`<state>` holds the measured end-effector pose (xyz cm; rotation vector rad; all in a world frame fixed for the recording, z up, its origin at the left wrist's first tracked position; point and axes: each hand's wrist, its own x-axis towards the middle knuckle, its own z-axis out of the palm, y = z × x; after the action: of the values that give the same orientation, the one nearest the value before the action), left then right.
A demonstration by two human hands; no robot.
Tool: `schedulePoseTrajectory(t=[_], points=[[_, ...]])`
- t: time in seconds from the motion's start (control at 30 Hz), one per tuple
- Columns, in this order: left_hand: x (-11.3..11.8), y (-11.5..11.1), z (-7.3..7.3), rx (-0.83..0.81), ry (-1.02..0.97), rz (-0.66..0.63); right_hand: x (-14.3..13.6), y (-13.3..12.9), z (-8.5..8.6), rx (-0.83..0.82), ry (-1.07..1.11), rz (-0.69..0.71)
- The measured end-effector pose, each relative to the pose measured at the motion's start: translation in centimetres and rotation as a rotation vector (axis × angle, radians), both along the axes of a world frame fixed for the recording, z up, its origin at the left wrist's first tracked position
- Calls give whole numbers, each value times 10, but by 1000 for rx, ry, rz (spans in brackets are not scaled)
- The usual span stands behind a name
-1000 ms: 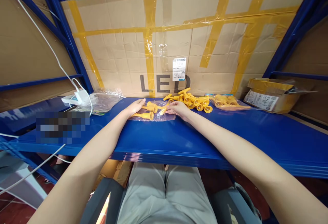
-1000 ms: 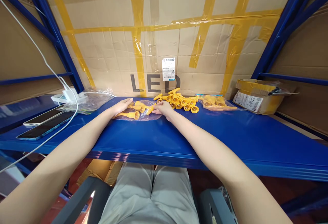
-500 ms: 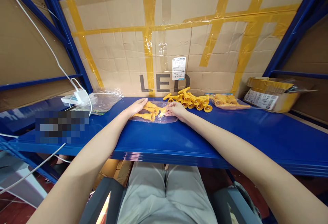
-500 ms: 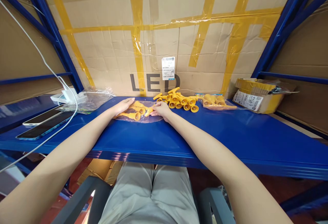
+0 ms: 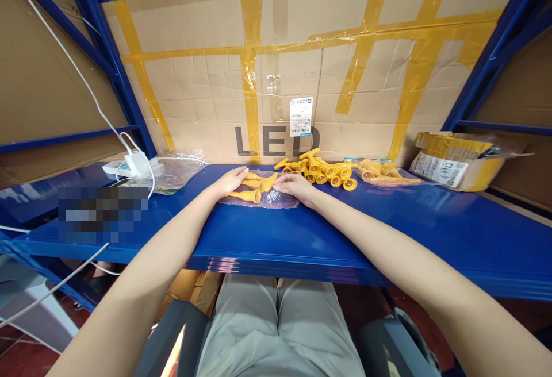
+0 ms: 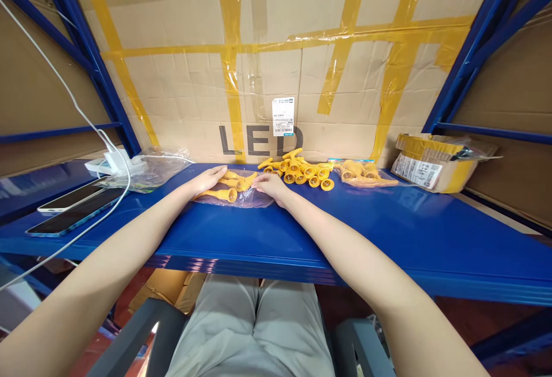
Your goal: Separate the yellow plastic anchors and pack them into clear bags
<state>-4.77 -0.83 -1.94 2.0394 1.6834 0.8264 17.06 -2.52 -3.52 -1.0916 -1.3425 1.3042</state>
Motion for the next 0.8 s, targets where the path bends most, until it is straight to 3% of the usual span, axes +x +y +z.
schedulePoseTrajectory(t=[0.2, 0.5, 0.7, 0.8], points=[[4, -7, 6, -61, 336, -26, 2, -5, 4, 60, -105, 22], [-1, 1, 0, -80, 397, -74, 11, -2, 21, 327, -265, -59], [-6, 0, 2, -99, 381, -37, 68, 9, 56, 644, -453, -550], [-10, 1, 2, -105, 384, -41, 100, 14, 65, 624, -690, -748]])
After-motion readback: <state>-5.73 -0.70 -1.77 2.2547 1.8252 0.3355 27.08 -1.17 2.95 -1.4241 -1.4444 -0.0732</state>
